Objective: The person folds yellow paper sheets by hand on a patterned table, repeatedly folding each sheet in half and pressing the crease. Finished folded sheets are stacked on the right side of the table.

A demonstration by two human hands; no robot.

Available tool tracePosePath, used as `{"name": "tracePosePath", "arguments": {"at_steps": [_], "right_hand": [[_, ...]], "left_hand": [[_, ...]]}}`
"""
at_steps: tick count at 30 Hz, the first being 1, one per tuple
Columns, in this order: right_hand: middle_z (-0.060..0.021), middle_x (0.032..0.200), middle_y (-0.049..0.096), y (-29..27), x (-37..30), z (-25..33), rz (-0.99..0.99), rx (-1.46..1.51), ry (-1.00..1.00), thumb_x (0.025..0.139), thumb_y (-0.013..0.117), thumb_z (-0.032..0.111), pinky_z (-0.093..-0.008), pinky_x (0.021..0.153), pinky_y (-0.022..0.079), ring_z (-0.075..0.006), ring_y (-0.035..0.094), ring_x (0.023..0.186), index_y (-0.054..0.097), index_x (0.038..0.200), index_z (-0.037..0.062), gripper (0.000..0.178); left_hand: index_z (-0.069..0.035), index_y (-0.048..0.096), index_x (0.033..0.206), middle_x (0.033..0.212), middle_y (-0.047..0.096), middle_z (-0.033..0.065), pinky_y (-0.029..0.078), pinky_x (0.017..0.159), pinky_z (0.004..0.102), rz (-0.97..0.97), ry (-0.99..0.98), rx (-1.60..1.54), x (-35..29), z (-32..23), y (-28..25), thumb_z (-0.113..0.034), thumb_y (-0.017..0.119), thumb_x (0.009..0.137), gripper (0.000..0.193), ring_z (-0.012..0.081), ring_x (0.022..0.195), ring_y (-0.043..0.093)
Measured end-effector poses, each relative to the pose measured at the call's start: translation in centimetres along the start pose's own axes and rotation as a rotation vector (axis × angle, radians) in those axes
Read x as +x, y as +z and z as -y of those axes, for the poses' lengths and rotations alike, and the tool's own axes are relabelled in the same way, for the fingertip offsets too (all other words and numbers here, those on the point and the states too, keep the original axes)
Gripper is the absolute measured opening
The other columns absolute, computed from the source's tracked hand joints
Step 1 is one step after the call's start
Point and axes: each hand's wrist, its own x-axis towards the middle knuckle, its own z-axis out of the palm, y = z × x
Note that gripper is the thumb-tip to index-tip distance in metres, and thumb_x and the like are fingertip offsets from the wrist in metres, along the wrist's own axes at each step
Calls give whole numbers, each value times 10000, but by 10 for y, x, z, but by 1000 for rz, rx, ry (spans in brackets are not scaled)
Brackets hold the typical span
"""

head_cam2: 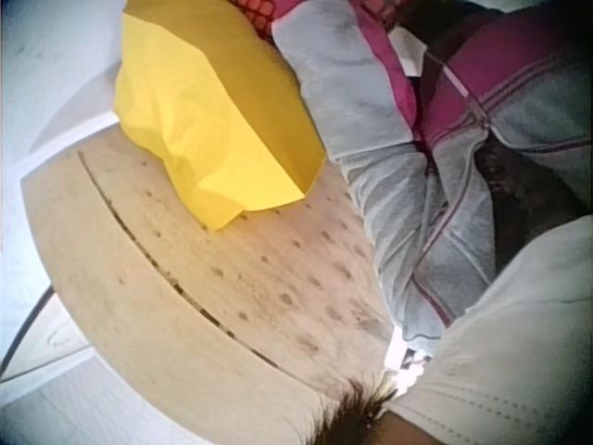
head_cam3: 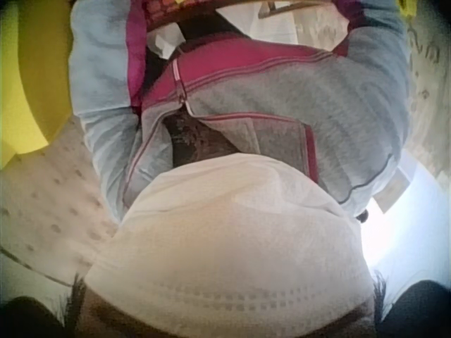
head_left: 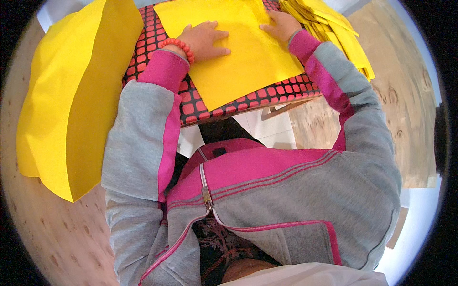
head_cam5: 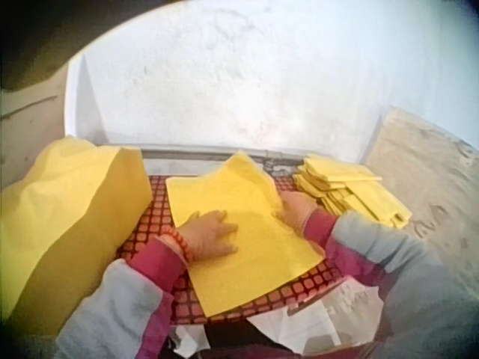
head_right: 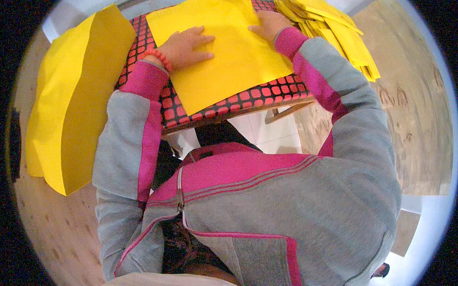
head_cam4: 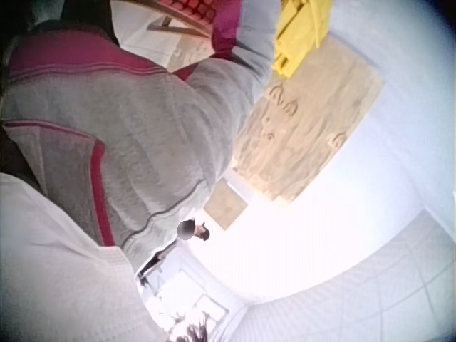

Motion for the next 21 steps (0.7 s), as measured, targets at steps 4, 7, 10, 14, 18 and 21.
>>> {"name": "tracePosePath", "arguments": {"at_steps": [4, 7, 10, 14, 18, 21], "right_hand": [[12, 695, 633, -20, -3, -39, 641, 1103, 798, 939, 576, 564, -251, 530, 469, -68, 537, 545, 625, 913, 130, 437], [63, 705, 648, -18, -30, -45, 571, 1134, 918, 978, 532, 536, -195, 458, 415, -21, 496, 475, 632, 917, 158, 397], [42, 761, 693, -18, -45, -44, 587, 1259, 924, 984, 545, 497, -184, 432, 421, -21, 546, 484, 668, 956, 148, 371], [-13, 805, 720, -20, -49, -34, 641, 1351, 889, 980, 579, 434, -219, 467, 480, -49, 614, 538, 683, 966, 99, 351], [-53, 795, 714, -21, -54, -21, 521, 1439, 887, 953, 633, 381, -313, 501, 509, -137, 612, 522, 686, 902, 33, 357], [-74, 740, 678, -22, -52, -14, 461, 1105, 746, 930, 662, 340, -373, 538, 506, -185, 613, 562, 662, 819, 43, 316]], "left_hand": [[-232, 573, 1365, 1426, 489, 155, 349, 1074, 588, -46, 16, 3, 3, 3, 2, -567, 567, 866, 601, 320, 1337, 461], [-186, 564, 1375, 1447, 459, 216, 372, 1087, 503, -4, 36, -4, 3, 5, 0, -543, 584, 886, 605, 378, 1317, 473], [-161, 563, 1379, 1469, 434, 253, 377, 1101, 454, 14, 45, -40, 1, 5, -4, -539, 597, 892, 617, 408, 1319, 468], [-165, 567, 1381, 1473, 427, 265, 368, 1111, 438, 25, 41, -43, 2, 6, -4, -558, 605, 884, 635, 409, 1334, 456], [-166, 563, 1385, 1466, 436, 266, 363, 1115, 440, -33, 58, -21, 6, 11, 4, -558, 607, 882, 639, 408, 1333, 458], [-168, 562, 1386, 1463, 440, 263, 358, 1118, 445, -72, 65, -35, 7, 14, 11, -565, 607, 876, 648, 403, 1332, 460]]}}
